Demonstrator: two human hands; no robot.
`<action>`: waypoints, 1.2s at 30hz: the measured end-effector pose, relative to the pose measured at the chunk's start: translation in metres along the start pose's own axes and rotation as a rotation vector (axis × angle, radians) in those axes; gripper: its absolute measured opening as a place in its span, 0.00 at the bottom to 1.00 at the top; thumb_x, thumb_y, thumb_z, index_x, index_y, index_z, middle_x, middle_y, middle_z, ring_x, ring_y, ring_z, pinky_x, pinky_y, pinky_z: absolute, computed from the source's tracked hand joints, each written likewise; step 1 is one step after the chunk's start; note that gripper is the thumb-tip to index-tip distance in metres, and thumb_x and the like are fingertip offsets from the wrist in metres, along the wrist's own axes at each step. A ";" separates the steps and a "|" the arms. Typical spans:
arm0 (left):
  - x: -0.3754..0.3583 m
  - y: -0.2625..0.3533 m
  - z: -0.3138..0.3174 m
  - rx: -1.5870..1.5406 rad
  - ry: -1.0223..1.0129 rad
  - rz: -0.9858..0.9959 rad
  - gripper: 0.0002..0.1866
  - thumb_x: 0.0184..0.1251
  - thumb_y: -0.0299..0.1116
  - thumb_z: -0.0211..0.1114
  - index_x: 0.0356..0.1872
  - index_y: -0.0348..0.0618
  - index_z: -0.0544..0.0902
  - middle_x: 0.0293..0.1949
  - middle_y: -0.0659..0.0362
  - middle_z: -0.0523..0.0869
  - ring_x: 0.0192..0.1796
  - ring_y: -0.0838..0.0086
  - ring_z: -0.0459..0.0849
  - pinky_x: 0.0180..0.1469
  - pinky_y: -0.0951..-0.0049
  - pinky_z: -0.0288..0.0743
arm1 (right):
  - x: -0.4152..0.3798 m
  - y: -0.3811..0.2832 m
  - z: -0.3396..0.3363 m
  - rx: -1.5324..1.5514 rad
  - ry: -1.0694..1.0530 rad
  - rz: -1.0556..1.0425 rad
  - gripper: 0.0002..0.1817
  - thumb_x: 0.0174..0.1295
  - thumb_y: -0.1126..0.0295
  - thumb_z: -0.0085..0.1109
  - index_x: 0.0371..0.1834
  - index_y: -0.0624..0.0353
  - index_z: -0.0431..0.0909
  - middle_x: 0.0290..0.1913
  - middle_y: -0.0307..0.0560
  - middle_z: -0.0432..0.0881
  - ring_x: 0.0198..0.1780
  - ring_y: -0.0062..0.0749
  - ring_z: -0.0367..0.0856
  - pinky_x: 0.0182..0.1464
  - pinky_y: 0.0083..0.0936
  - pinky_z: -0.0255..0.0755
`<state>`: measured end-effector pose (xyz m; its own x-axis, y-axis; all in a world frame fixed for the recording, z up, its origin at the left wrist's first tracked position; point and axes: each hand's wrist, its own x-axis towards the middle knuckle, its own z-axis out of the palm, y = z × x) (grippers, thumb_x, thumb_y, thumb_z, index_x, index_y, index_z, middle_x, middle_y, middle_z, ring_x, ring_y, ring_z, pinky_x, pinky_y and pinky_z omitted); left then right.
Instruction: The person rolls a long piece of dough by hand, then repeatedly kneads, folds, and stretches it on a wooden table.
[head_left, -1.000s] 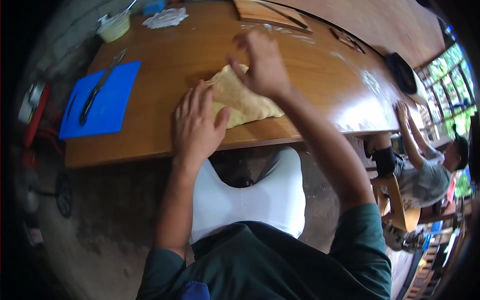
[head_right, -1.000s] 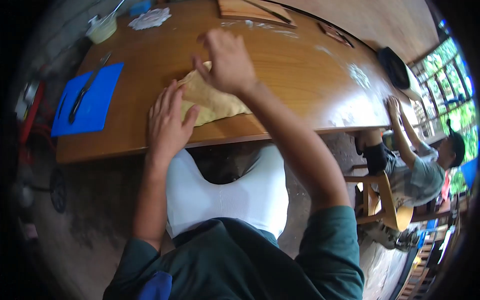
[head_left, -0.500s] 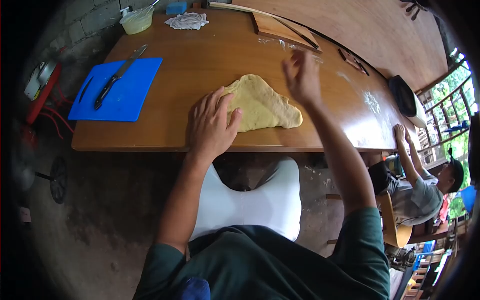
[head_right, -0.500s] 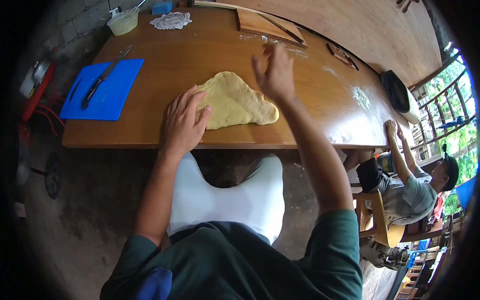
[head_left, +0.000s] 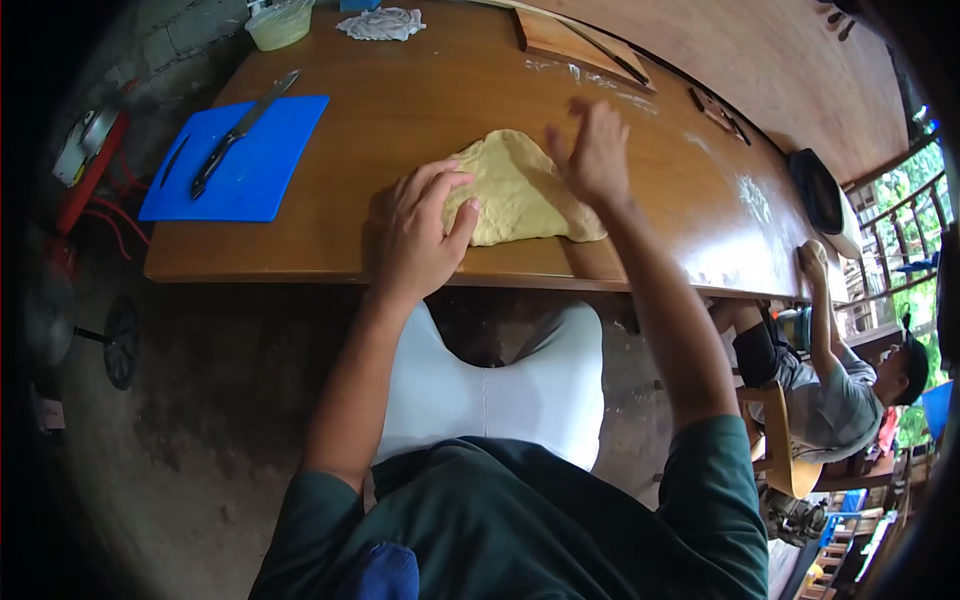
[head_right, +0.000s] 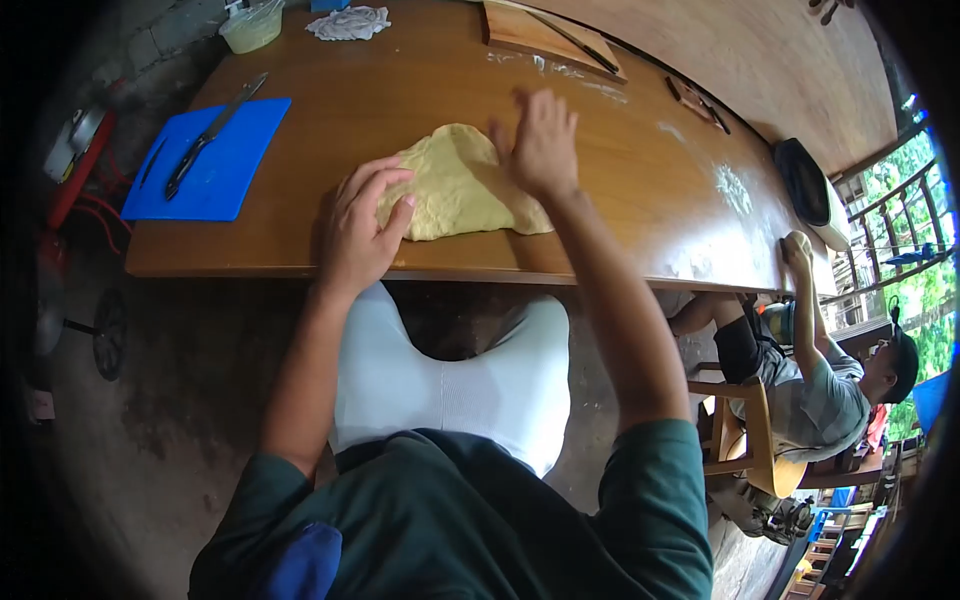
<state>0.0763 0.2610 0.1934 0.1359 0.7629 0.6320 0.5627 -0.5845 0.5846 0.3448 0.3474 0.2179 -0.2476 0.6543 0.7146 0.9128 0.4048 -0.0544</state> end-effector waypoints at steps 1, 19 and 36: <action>0.001 -0.001 0.000 0.008 0.009 0.001 0.14 0.75 0.38 0.68 0.55 0.43 0.87 0.63 0.53 0.87 0.67 0.54 0.83 0.70 0.58 0.74 | 0.027 0.009 -0.002 0.025 0.121 -0.002 0.26 0.70 0.60 0.67 0.64 0.61 0.71 0.52 0.54 0.78 0.55 0.50 0.77 0.60 0.49 0.67; 0.021 -0.027 0.024 0.390 -0.204 -0.175 0.40 0.80 0.60 0.58 0.72 0.29 0.74 0.73 0.40 0.77 0.77 0.45 0.72 0.77 0.46 0.65 | -0.026 -0.023 0.034 0.049 -0.280 0.314 0.35 0.74 0.41 0.56 0.57 0.70 0.79 0.65 0.67 0.80 0.69 0.62 0.77 0.75 0.48 0.68; 0.080 -0.006 -0.014 -0.088 -0.694 -0.388 0.29 0.64 0.52 0.80 0.54 0.37 0.89 0.51 0.44 0.92 0.52 0.58 0.91 0.58 0.61 0.81 | 0.003 -0.023 -0.076 0.507 -0.784 0.309 0.31 0.65 0.51 0.78 0.62 0.65 0.85 0.48 0.56 0.93 0.49 0.43 0.91 0.59 0.36 0.81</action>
<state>0.0719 0.3216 0.2472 0.4366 0.8971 -0.0684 0.6112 -0.2399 0.7543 0.3476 0.2916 0.2747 -0.3337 0.9419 -0.0372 0.7718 0.2503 -0.5845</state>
